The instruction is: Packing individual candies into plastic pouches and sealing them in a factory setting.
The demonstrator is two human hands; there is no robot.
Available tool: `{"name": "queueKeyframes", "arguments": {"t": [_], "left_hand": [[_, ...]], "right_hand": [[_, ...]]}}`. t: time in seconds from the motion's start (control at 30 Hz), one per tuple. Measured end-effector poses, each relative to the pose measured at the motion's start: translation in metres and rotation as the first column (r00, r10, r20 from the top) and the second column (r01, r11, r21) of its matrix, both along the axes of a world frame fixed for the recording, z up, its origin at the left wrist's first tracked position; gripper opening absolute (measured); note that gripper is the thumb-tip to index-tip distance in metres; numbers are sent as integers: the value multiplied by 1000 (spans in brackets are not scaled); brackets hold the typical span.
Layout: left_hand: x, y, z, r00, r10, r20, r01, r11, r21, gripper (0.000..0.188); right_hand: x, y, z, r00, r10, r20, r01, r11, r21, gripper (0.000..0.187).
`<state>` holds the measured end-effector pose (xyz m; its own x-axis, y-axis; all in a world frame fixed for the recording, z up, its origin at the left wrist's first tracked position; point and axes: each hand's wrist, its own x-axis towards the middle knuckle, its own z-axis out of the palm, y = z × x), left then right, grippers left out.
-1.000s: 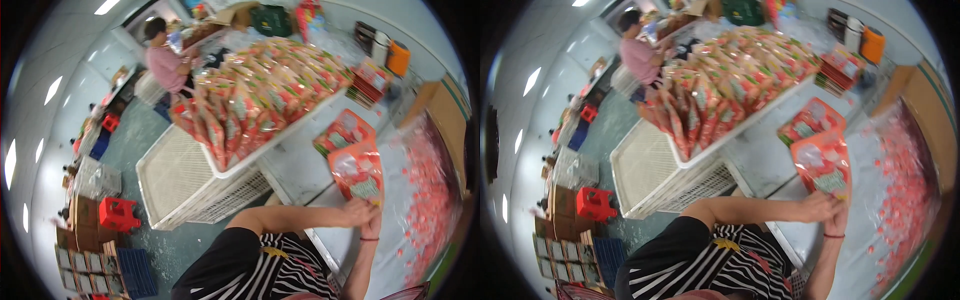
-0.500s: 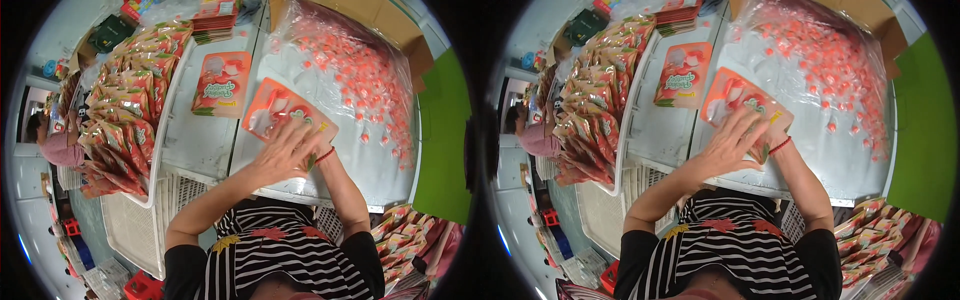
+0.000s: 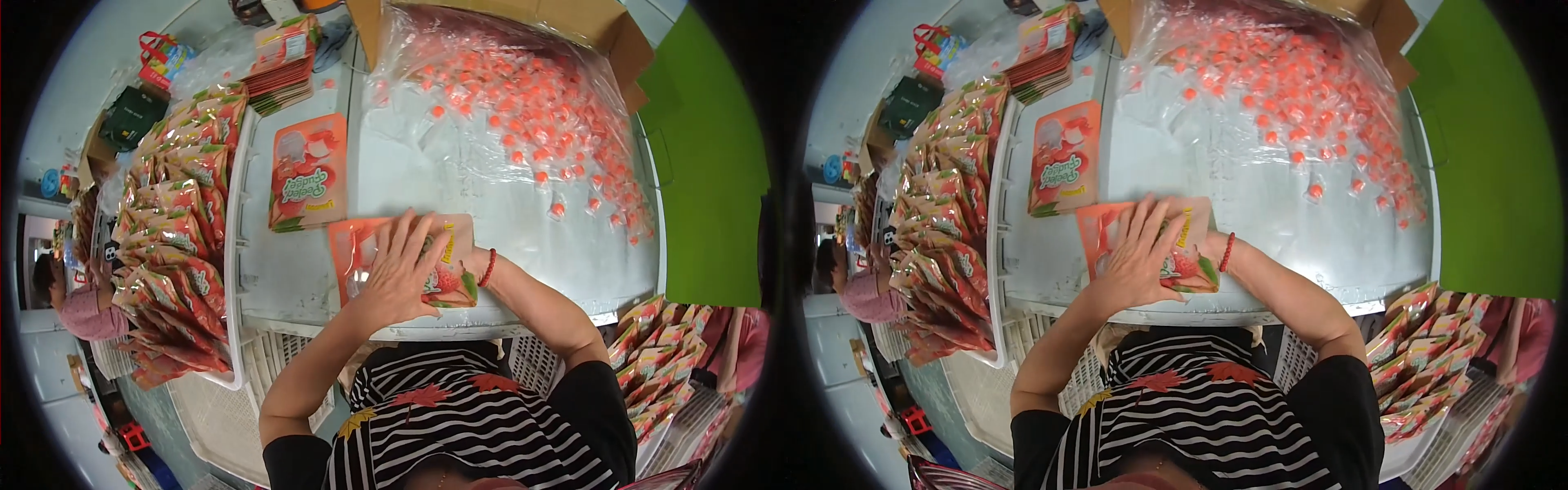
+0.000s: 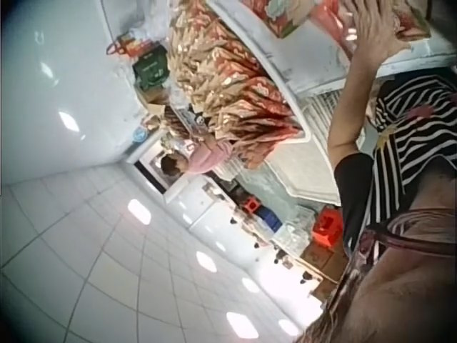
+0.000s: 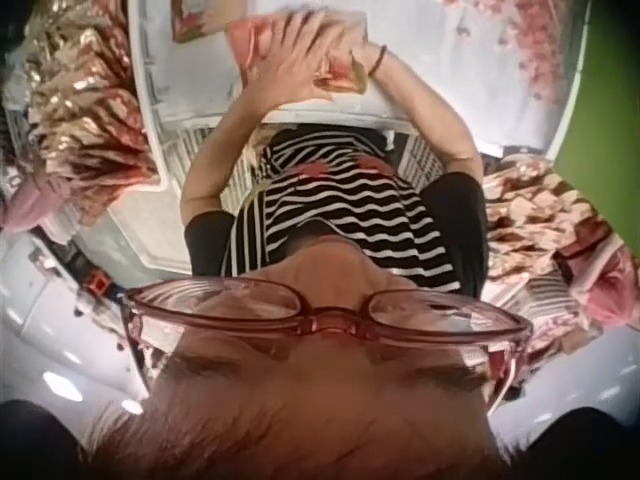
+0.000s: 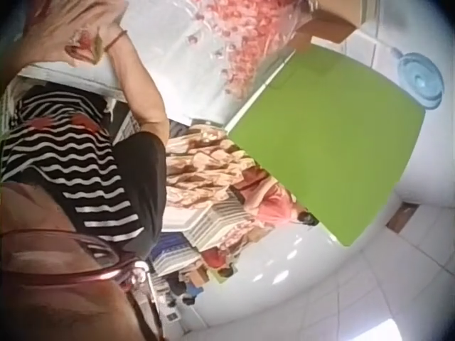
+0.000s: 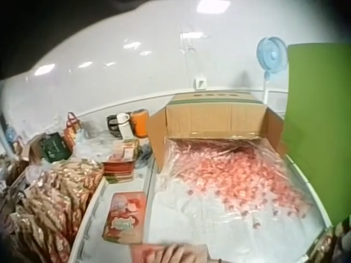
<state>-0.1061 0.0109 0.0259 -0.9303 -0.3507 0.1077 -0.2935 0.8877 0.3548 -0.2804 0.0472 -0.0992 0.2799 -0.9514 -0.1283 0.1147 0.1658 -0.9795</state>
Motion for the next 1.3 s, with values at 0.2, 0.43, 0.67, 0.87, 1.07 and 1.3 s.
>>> {"name": "queueKeyframes", "arguments": {"t": [0.2, 0.43, 0.67, 0.87, 1.07, 1.3], "left_hand": [[1, -5, -6, 995, 91, -36, -88, 993, 76, 111], [-10, -5, -21, 973, 215, -87, -206, 974, 98, 87], [46, -20, -21, 882, 404, -243, -399, 914, 72, 84], [43, -15, -3, 841, 468, -271, -493, 870, -25, 91], [75, -11, -15, 736, 628, -252, -650, 760, -4, 93], [92, -12, -21, 704, 646, -293, -681, 732, -21, 99]], "right_hand": [[26, -5, 54, 878, -56, 476, -95, 953, 286, 46], [-10, 2, -1, 901, 261, 346, -164, 945, -283, 32], [-159, -42, 53, 226, -629, -744, 341, 766, -544, 52], [-122, -67, 19, -314, -549, -774, 274, 728, -628, 64], [-66, -41, 32, -88, -659, -747, 36, 747, -663, 47], [-111, -14, 35, 676, -702, 223, 733, 672, -106, 38]]}}
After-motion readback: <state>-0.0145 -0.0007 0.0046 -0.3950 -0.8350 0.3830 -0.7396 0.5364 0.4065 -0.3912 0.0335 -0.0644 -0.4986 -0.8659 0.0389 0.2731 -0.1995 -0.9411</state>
